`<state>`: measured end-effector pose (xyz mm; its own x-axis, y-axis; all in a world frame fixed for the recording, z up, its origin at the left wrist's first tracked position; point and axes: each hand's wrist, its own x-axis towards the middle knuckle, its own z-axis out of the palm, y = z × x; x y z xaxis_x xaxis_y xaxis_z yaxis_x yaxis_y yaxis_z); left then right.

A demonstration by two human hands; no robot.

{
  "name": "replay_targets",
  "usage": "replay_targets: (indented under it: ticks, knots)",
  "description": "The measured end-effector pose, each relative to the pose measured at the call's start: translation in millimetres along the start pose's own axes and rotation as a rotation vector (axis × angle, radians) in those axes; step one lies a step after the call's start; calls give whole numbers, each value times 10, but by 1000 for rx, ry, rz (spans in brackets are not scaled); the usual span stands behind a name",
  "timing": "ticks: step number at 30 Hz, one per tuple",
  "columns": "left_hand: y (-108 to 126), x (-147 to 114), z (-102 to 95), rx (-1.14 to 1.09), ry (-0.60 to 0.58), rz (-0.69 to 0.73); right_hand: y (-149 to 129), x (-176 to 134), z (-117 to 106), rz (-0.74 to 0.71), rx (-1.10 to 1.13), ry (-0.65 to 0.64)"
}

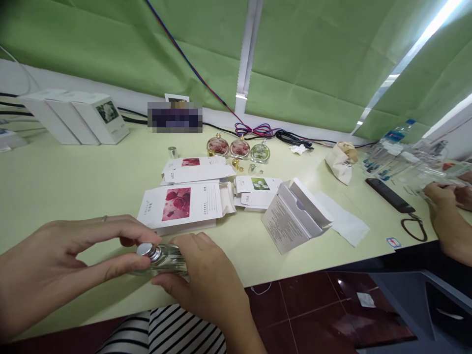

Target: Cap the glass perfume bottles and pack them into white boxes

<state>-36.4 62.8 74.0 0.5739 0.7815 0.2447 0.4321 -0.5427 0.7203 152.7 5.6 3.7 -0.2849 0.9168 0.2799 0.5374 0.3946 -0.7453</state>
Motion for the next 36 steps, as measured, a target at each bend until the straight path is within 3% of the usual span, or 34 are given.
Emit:
replay_targets:
  ticks: [10,14,18,24,30,36]
  knots:
    - [-40,-21,28,-4,-11,-31,-8,0,-1,-16,16,14]
    - [-39,-50,24,-42,21,-199,-9,-1,-9,-27,-7,28]
    - [-42,-44,21,-317,67,-407,-26,0,-20,-51,-26,38]
    - [-82,-35,97,-804,-54,-445,-38,-18,-35,-189,22,109]
    - [-53,-35,173,-996,-89,-553,-17,-44,-61,-210,190,194]
    - [3,-19,243,-1072,-129,-563,-22,-38,-77,-180,231,162]
